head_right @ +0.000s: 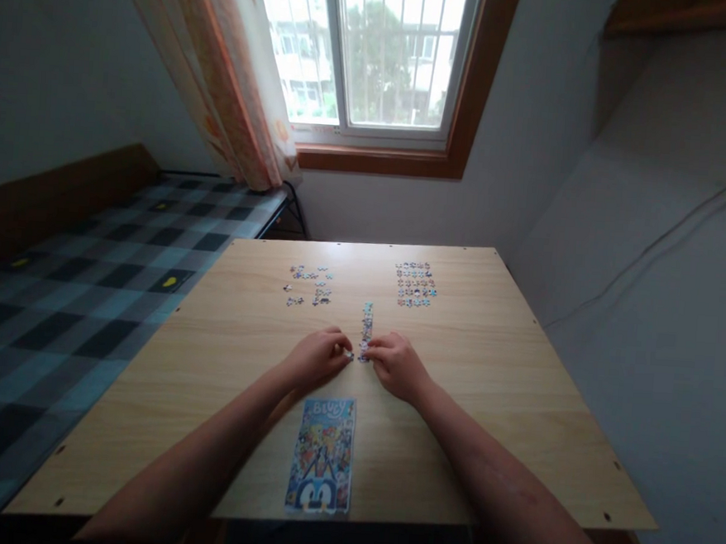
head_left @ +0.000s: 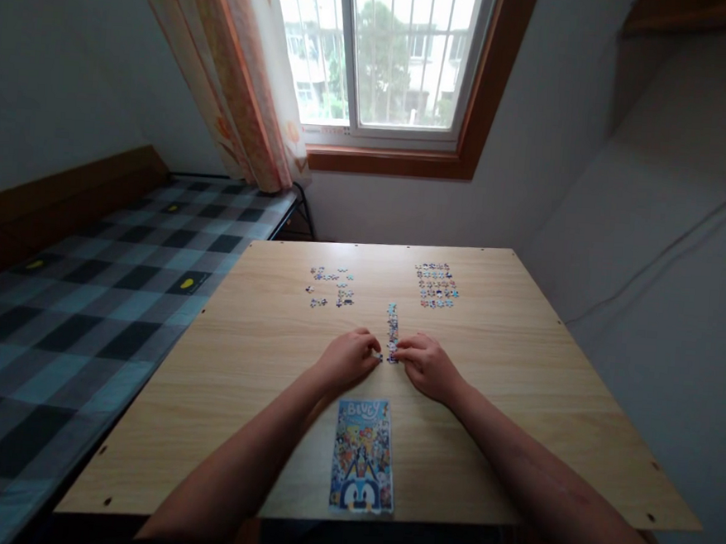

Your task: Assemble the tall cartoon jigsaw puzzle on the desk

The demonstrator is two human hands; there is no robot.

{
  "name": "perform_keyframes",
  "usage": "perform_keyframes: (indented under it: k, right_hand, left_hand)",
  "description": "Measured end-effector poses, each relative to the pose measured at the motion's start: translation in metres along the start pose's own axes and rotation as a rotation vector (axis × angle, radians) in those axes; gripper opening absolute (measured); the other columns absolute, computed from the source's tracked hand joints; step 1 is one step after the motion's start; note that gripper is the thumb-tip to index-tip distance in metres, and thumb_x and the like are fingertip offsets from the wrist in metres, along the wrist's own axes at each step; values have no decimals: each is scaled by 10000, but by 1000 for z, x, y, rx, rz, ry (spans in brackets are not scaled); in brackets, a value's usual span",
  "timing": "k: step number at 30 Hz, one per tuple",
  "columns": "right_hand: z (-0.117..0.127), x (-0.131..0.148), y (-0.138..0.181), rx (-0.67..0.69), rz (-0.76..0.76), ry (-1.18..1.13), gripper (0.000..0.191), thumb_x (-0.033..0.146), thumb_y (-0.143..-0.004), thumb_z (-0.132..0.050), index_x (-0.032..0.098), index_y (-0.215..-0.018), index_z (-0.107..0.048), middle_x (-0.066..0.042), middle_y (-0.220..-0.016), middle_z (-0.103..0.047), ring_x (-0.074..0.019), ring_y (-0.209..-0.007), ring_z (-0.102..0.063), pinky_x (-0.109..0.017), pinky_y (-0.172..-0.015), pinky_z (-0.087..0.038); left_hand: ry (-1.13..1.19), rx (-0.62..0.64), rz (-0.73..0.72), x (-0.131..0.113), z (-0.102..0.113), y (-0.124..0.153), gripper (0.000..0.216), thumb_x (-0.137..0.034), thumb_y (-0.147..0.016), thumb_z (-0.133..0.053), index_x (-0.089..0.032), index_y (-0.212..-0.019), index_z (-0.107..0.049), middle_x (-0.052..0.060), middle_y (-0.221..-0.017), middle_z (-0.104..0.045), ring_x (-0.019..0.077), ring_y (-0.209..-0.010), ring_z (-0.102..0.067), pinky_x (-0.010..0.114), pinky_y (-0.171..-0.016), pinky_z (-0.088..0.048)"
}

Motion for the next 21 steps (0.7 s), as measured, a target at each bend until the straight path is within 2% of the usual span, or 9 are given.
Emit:
perform_keyframes:
  k: [6,14,21]
  right_hand:
    - [1,5,-4,36,2,18,341,8,-804,-601,261,-958,-770,-39,-1000,-764,-224,-967,-661,-435,-935,-461]
    - [-1,4,-2,63,-18,37,337,10,-815,-603,262,-968,-767,-34,-1028,-764,-231,-983,-655,-474,-997,-420]
    - [-1,4,-2,55,-9,37,309,44,-858,-590,267,-967,-774,-44,-1021,-762,-228,-993,-654,-461,-974,-448]
  left_hand:
    - [46,-45,-53,0,-5,1,169,-269,-836,-680,-246,-982,-761,23,-1009,-685,163,-837,-644,271,-780,-482]
    - [22,-84,-51,-2,-10,2,162,-288,-852,-671,-254,-978,-768,15,-996,-697,161,-833,-645,276,-758,-483]
    - [-41,-133,-25,-10,-10,7,158,-326,-883,-641,-248,-926,-771,23,-1012,-701,181,-879,-659,294,-769,-500]
Point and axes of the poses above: each hand's wrist, its own y-axis away from the middle knuckle, its own z-axis out of the back of the hand, x = y × z, the point moved 5 cm from there along -y, towards the middle knuckle
